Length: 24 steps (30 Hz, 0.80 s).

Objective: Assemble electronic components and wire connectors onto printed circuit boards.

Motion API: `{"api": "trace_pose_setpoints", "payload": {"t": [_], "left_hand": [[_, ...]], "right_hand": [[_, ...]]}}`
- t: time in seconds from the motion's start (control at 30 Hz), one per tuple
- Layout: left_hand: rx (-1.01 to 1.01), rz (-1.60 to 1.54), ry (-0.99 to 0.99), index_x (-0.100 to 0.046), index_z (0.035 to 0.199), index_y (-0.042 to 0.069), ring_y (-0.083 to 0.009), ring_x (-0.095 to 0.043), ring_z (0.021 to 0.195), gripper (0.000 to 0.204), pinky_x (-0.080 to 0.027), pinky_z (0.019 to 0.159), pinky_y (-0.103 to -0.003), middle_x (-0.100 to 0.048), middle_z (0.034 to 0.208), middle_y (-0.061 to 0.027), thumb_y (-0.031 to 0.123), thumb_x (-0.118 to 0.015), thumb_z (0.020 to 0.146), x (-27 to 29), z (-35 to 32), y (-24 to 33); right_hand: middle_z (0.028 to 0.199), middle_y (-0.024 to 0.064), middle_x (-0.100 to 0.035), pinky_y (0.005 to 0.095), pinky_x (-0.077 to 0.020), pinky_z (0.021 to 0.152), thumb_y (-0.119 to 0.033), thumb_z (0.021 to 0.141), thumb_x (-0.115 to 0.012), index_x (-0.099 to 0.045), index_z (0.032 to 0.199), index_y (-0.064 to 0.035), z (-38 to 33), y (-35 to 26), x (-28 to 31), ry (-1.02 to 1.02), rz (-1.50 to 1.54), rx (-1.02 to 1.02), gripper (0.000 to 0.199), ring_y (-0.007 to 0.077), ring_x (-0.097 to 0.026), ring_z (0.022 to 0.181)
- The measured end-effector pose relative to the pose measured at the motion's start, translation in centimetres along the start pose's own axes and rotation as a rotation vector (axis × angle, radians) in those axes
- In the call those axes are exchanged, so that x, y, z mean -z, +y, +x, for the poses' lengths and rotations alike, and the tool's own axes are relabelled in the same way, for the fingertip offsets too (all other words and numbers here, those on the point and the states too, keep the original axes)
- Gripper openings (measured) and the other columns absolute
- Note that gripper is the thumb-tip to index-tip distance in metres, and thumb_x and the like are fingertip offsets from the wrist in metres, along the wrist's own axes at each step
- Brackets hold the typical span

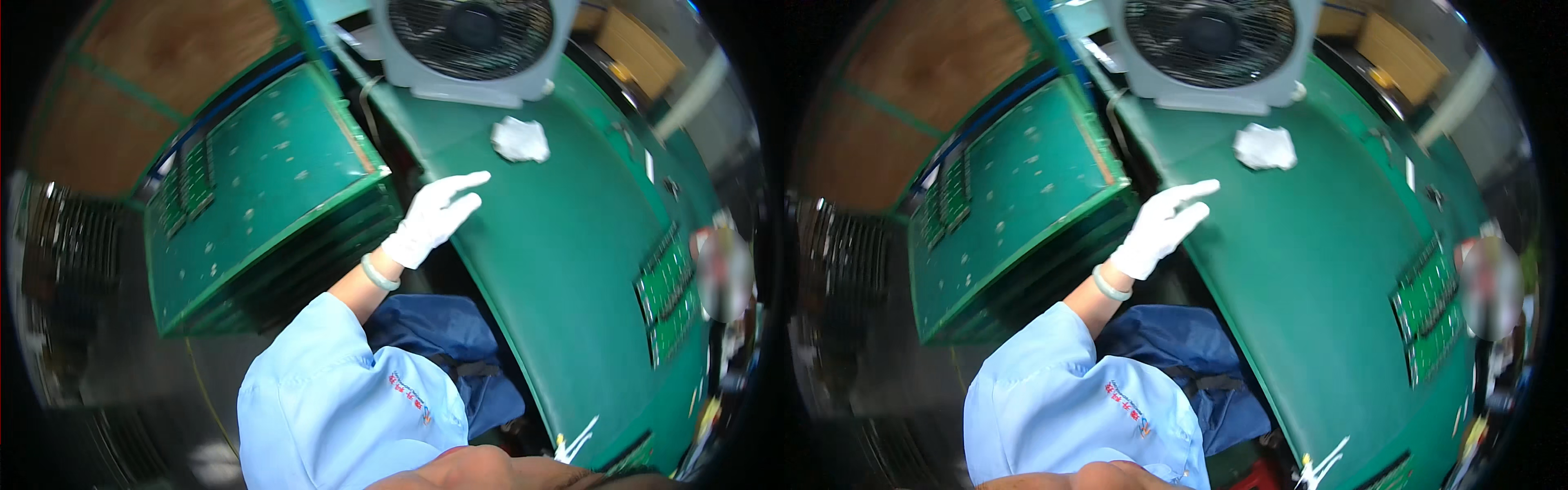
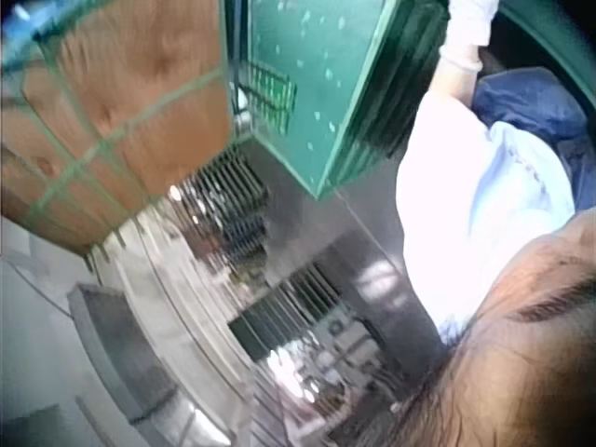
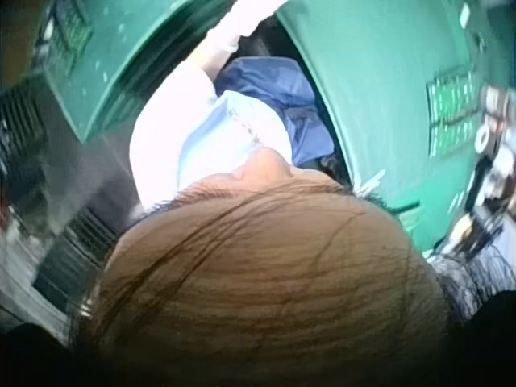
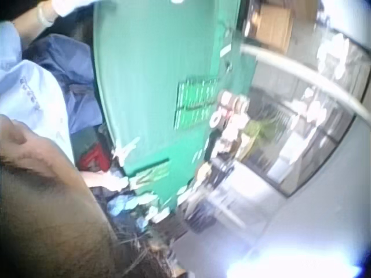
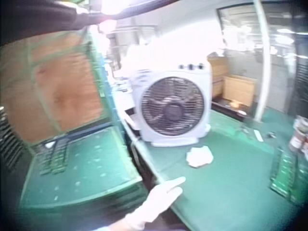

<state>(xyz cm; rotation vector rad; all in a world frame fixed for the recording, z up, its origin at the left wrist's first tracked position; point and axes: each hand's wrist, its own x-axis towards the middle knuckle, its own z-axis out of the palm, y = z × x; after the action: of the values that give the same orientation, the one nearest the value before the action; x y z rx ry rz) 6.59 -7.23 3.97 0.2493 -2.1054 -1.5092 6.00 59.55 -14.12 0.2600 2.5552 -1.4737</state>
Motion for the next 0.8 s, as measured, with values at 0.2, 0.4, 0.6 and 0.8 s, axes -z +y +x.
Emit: {"api": "trace_pose_setpoints", "payload": {"t": [0.2,0.4,0.6,0.8], "left_hand": [[-0.067,0.485,0.646,-0.068,0.106,0.003,-0.0241,-0.067,0.093,0.024,-0.051,0.085,-0.032,-0.068,0.106,-0.0138,0.010,-0.062,0.083,21.1,-5.2,-1.2],[0.426,1.424,0.871,-0.066,0.109,0.008,-0.0308,-0.062,0.102,0.035,-0.048,0.091,-0.040,-0.066,0.108,-0.0149,0.024,-0.063,0.079,42.3,-11.9,-5.7],[1.197,1.273,1.050,-0.049,0.131,0.001,-0.0370,-0.055,0.115,0.066,-0.045,0.096,-0.045,-0.058,0.123,-0.0236,0.044,-0.062,0.082,53.1,-16.6,-5.9],[1.328,1.279,0.981,-0.056,0.123,0.000,-0.0380,-0.056,0.113,0.071,-0.043,0.095,-0.047,-0.059,0.122,-0.0238,0.058,-0.051,0.083,57.3,-15.8,-9.6]], "right_hand": [[0.090,0.0134,-0.062,0.0410,-0.0463,0.070,-0.039,0.093,-0.049,-0.053,0.122,-0.0008,-1.6,-19.3,-7.5,0.209,-0.373,0.740,0.047,0.0287,-0.057,0.076],[0.101,0.0184,-0.063,0.0455,-0.0471,0.080,-0.045,0.096,-0.043,-0.053,0.121,0.0015,-9.1,-27.9,-13.7,0.383,-0.500,1.011,0.053,0.0344,-0.060,0.086],[0.118,0.0126,-0.056,0.0289,-0.0476,0.084,-0.024,0.101,-0.045,-0.048,0.131,0.0014,5.4,-18.9,-12.3,0.052,-0.259,0.324,0.040,0.0205,-0.059,0.090],[0.117,0.0118,-0.059,0.0291,-0.0465,0.087,-0.014,0.099,-0.046,-0.051,0.129,0.0024,-0.1,-25.2,-16.4,0.134,-0.453,0.243,0.034,0.0176,-0.057,0.097]]}}
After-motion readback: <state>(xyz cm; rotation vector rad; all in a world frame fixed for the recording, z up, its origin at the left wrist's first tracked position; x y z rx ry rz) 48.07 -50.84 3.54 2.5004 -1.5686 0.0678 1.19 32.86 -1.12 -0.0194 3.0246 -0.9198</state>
